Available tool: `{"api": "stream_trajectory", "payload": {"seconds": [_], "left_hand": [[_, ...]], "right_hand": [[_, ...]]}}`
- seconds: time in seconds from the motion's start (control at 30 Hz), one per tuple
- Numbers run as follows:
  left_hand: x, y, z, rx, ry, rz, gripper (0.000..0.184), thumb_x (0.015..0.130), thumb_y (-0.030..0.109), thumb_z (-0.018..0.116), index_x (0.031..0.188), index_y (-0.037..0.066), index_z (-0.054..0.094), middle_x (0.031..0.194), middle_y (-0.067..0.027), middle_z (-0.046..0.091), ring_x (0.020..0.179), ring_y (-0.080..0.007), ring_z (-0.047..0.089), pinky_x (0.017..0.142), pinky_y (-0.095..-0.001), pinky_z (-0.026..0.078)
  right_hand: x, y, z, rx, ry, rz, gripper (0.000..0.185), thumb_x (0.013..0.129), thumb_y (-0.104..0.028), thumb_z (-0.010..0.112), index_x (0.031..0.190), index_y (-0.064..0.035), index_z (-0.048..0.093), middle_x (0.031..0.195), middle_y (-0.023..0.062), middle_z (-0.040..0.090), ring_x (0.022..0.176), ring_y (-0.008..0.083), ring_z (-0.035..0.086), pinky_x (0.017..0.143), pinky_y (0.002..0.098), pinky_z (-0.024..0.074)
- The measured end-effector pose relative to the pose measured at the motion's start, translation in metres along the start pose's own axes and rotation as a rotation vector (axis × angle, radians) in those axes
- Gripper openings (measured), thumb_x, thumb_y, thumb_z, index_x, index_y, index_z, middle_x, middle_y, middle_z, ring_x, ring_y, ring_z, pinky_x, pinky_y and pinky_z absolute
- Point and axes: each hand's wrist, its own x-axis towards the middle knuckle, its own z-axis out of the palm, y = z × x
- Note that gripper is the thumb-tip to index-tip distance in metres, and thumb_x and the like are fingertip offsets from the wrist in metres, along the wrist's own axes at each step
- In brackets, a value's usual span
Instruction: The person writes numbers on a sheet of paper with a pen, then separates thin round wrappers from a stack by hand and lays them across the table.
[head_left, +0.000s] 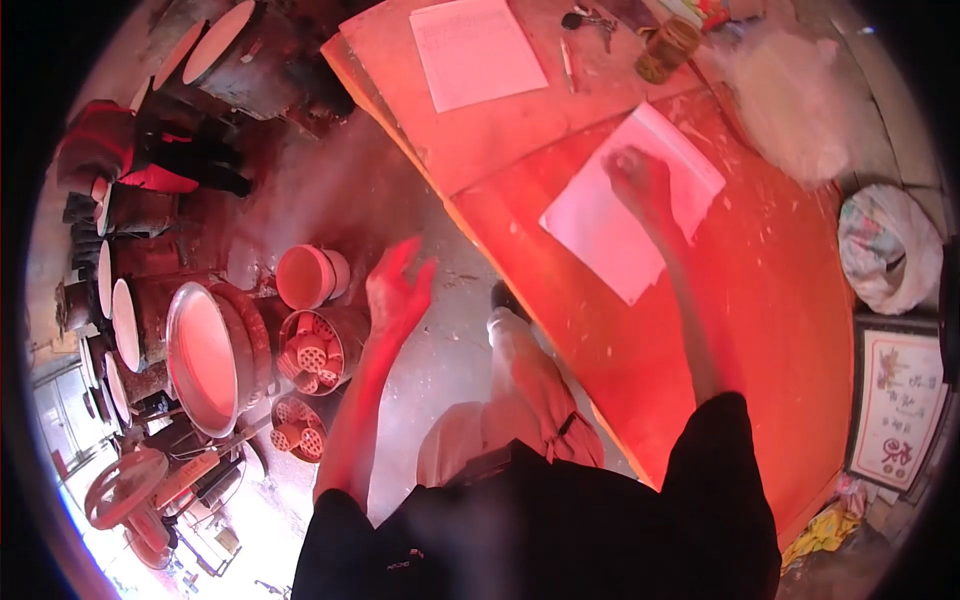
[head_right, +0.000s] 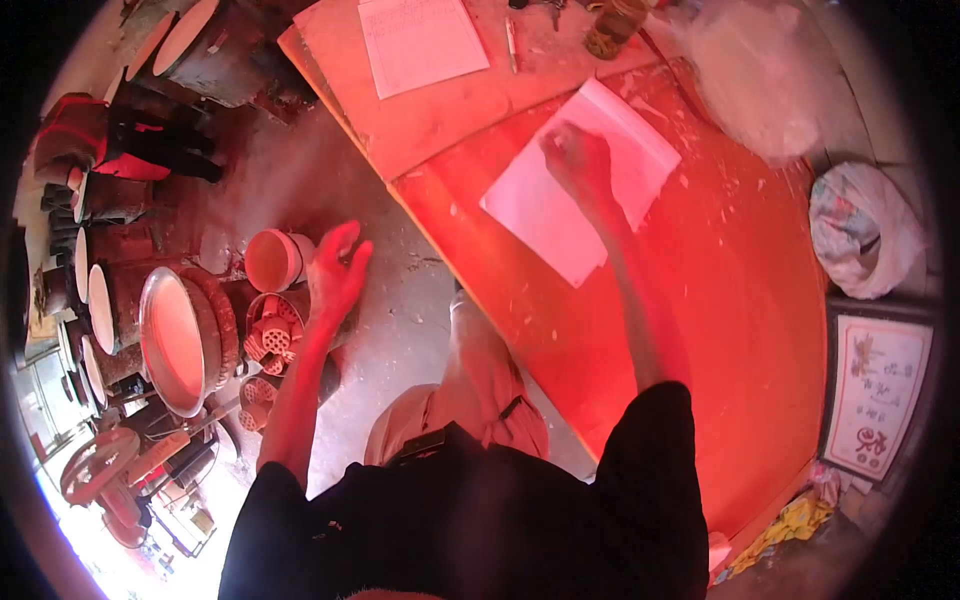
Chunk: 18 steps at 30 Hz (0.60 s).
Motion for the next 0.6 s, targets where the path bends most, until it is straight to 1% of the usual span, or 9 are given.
{"api": "stream_trajectory", "payload": {"seconds": [0.07, 0.1, 0.2, 0.3, 0.37, 0.43, 0.47, 0.53, 0.6], "left_hand": [[0.061, 0.015, 0.019, 0.171, 0.011, 0.204, 0.036, 0.075, 0.011, 0.071, 0.109, 0.002, 0.061, 0.105, -0.0156, 0.064, 0.093, -0.0316, 0.063, 0.078, -0.0373, 0.051], [0.084, 0.018, 0.03, 0.177, 0.025, 0.246, 0.039, 0.073, 0.012, 0.071, 0.11, 0.002, 0.061, 0.109, -0.0164, 0.062, 0.099, -0.0337, 0.061, 0.081, -0.0401, 0.051], [0.143, 0.015, 0.061, 0.268, 0.046, 0.376, 0.045, 0.072, 0.016, 0.07, 0.113, 0.001, 0.059, 0.118, -0.0181, 0.057, 0.111, -0.0366, 0.054, 0.089, -0.0455, 0.046], [0.184, 0.002, 0.079, 0.331, 0.028, 0.442, 0.051, 0.071, 0.018, 0.07, 0.117, 0.0, 0.057, 0.126, -0.02, 0.052, 0.119, -0.039, 0.047, 0.097, -0.0481, 0.041], [0.2, -0.012, 0.089, 0.351, 0.006, 0.455, 0.055, 0.071, 0.019, 0.07, 0.12, 0.0, 0.055, 0.129, -0.021, 0.049, 0.122, -0.0403, 0.044, 0.101, -0.0491, 0.037], [0.209, -0.028, 0.098, 0.371, -0.023, 0.459, 0.058, 0.07, 0.02, 0.069, 0.122, 0.0, 0.054, 0.131, -0.0214, 0.048, 0.124, -0.0407, 0.042, 0.103, -0.0496, 0.035], [0.21, -0.032, 0.101, 0.367, -0.029, 0.442, 0.059, 0.07, 0.021, 0.069, 0.122, 0.0, 0.053, 0.131, -0.0214, 0.048, 0.124, -0.0408, 0.042, 0.104, -0.0495, 0.034], [0.207, -0.029, 0.099, 0.361, -0.044, 0.412, 0.061, 0.069, 0.023, 0.068, 0.123, -0.001, 0.053, 0.131, -0.0215, 0.047, 0.125, -0.0411, 0.042, 0.105, -0.0492, 0.033], [0.208, -0.029, 0.098, 0.349, -0.063, 0.392, 0.06, 0.07, 0.024, 0.068, 0.123, -0.001, 0.053, 0.131, -0.0215, 0.047, 0.125, -0.0415, 0.041, 0.106, -0.0494, 0.032]], "right_hand": [[0.075, 0.013, 0.027, -0.036, 0.054, -0.061, 0.028, 0.078, -0.031, 0.066, 0.09, -0.005, 0.064, 0.076, 0.0185, 0.065, 0.073, 0.0316, 0.066, 0.063, 0.042, 0.0501], [0.107, 0.026, 0.044, -0.089, 0.107, -0.128, 0.031, 0.076, -0.031, 0.066, 0.09, -0.0033, 0.063, 0.077, 0.0197, 0.065, 0.075, 0.0337, 0.066, 0.065, 0.0441, 0.0502], [0.168, 0.028, 0.067, -0.162, 0.049, -0.159, 0.036, 0.075, -0.031, 0.065, 0.094, -0.0001, 0.06, 0.078, 0.0215, 0.065, 0.078, 0.0363, 0.065, 0.068, 0.046, 0.0504], [0.19, 0.022, 0.084, -0.242, 0.039, -0.037, 0.043, 0.076, -0.034, 0.064, 0.098, 0.0023, 0.059, 0.08, 0.0244, 0.064, 0.079, 0.0391, 0.064, 0.07, 0.0463, 0.0503], [0.201, 0.024, 0.096, -0.289, 0.07, 0.03, 0.04, 0.078, -0.03, 0.065, 0.1, 0.0029, 0.059, 0.079, 0.0218, 0.065, 0.075, 0.0335, 0.065, 0.067, 0.0426, 0.0509], [0.206, 0.016, 0.09, -0.037, -0.062, 0.147, 0.035, 0.08, -0.024, 0.066, 0.102, 0.003, 0.059, 0.081, 0.018, 0.066, 0.074, 0.0263, 0.066, 0.065, 0.0369, 0.0509], [0.211, 0.009, 0.072, 0.241, -0.205, 0.229, 0.032, 0.081, -0.019, 0.067, 0.104, 0.0027, 0.059, 0.082, 0.0155, 0.067, 0.075, 0.0219, 0.066, 0.064, 0.0329, 0.0505], [0.219, -0.008, 0.058, 0.695, -0.286, 0.284, 0.026, 0.083, -0.011, 0.067, 0.105, 0.0019, 0.06, 0.083, 0.0115, 0.068, 0.073, 0.0158, 0.065, 0.062, 0.027, 0.0496], [0.227, -0.029, 0.07, 1.05, -0.153, 0.22, 0.02, 0.085, -0.007, 0.066, 0.103, 0.0006, 0.061, 0.081, 0.0086, 0.067, 0.068, 0.0122, 0.062, 0.06, 0.0231, 0.0483]]}}
